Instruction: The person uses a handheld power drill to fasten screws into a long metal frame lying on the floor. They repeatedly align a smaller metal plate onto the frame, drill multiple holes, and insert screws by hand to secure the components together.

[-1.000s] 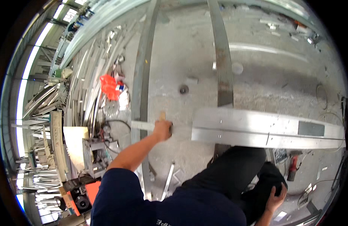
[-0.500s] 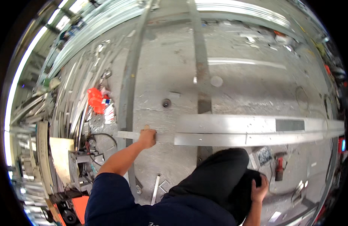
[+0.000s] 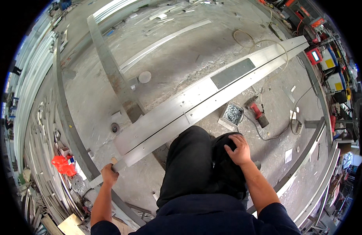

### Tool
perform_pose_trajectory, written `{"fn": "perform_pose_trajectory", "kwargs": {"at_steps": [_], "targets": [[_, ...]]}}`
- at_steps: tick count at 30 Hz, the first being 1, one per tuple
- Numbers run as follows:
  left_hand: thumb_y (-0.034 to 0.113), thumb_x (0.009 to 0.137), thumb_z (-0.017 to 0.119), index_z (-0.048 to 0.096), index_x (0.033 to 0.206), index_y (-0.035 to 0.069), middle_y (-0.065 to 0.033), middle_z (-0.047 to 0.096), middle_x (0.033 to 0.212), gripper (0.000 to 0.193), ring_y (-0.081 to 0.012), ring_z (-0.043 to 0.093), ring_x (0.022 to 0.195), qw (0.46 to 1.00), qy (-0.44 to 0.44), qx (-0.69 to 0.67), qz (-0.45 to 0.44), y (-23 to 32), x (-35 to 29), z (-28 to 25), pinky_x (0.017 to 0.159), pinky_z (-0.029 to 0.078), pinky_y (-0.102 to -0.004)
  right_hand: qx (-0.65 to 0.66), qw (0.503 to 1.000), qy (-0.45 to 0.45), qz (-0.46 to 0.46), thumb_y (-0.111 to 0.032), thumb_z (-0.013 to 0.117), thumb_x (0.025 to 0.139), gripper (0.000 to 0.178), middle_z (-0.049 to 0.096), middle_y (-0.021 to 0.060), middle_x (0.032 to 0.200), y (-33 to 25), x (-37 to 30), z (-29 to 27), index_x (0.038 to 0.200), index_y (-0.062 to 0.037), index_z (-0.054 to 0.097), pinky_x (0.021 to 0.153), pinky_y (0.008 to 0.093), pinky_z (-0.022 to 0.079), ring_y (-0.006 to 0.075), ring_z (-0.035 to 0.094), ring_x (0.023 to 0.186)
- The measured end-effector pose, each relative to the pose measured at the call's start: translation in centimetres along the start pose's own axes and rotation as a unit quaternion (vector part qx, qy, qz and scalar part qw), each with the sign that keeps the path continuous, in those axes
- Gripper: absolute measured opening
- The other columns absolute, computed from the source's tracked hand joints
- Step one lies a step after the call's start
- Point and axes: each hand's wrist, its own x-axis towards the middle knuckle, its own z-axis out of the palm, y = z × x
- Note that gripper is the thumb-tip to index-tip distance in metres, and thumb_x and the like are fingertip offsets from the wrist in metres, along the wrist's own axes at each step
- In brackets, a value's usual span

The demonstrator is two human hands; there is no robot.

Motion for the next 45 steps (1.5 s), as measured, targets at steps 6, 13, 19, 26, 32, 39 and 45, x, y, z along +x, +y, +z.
{"fn": "perform_pose_trajectory", "kwargs": {"at_steps": [6,13,19,26,32,39,45], "targets": [[0.009,0.061,0.076,0.066,0.087,0.000,-0.0207,0.067,0.085,0.029,-0.0426,0.066,0.084,1.000,-0.008,0.004,0.012,-0.4,0.3,0.4,0.078,0.053,-0.0491,-0.008,1.000,-0.001,0.000,-0.022,0.082,0.078,0.041,0.071,0.0157,0.119,-0.2,0.0,0.3,0.113,-0.0027,0.072,0.106,0.0453,0.048,0.0365,0.063,0.117],[0.008,0.061,0.077,0.066,0.086,0.000,-0.0206,0.067,0.086,0.029,-0.0433,0.066,0.086,1.000,0.000,0.005,0.019,-0.8,0.4,0.7,0.079,0.052,-0.0501,-0.016,1.000,0.016,-0.017,-0.021,0.082,0.077,0.041,0.071,0.0157,0.118,-0.1,0.0,0.5,0.113,-0.0026,0.072,0.104,0.0444,0.050,0.0362,0.063,0.116],[0.009,0.062,0.076,0.066,0.086,0.000,-0.0209,0.068,0.087,0.027,-0.0441,0.066,0.087,1.000,-0.005,0.010,0.023,-0.5,0.4,0.5,0.080,0.052,-0.0504,-0.004,1.000,0.011,0.000,-0.021,0.082,0.078,0.041,0.070,0.0155,0.119,0.3,-0.5,0.1,0.113,-0.0030,0.072,0.105,0.0455,0.049,0.0358,0.063,0.117],[0.008,0.061,0.076,0.066,0.083,0.001,-0.0200,0.068,0.082,0.025,-0.0430,0.067,0.084,1.000,0.007,0.010,0.023,-0.4,0.3,0.6,0.076,0.053,-0.0493,0.002,1.000,0.024,-0.005,-0.021,0.080,0.079,0.037,0.071,0.0142,0.117,0.0,-0.8,-0.1,0.110,-0.0035,0.071,0.104,0.0461,0.049,0.0359,0.062,0.116],[0.006,0.059,0.075,0.063,0.079,0.001,-0.0184,0.066,0.077,0.023,-0.0414,0.066,0.079,0.999,0.017,-0.004,0.031,-0.6,0.3,0.9,0.074,0.052,-0.0479,-0.003,1.000,0.025,0.007,-0.022,0.080,0.080,0.036,0.070,0.0141,0.116,0.1,-1.0,-0.5,0.110,-0.0040,0.070,0.104,0.0457,0.049,0.0361,0.062,0.116],[0.004,0.058,0.073,0.061,0.077,0.001,-0.0180,0.066,0.077,0.022,-0.0415,0.065,0.078,0.998,0.048,-0.002,0.048,-0.8,0.2,1.3,0.072,0.052,-0.0483,-0.009,1.000,-0.004,0.019,-0.025,0.081,0.080,0.042,0.069,0.0157,0.120,-0.9,-0.4,1.0,0.114,-0.0034,0.070,0.106,0.0446,0.047,0.0364,0.061,0.120],[0.004,0.059,0.073,0.062,0.078,0.001,-0.0183,0.065,0.077,0.022,-0.0427,0.064,0.079,0.998,0.040,-0.012,0.048,-1.2,0.4,1.5,0.072,0.050,-0.0506,-0.006,1.000,-0.015,0.004,-0.025,0.081,0.080,0.043,0.069,0.0160,0.120,-0.8,0.3,1.7,0.115,-0.0029,0.070,0.108,0.0450,0.046,0.0367,0.060,0.120]]}}
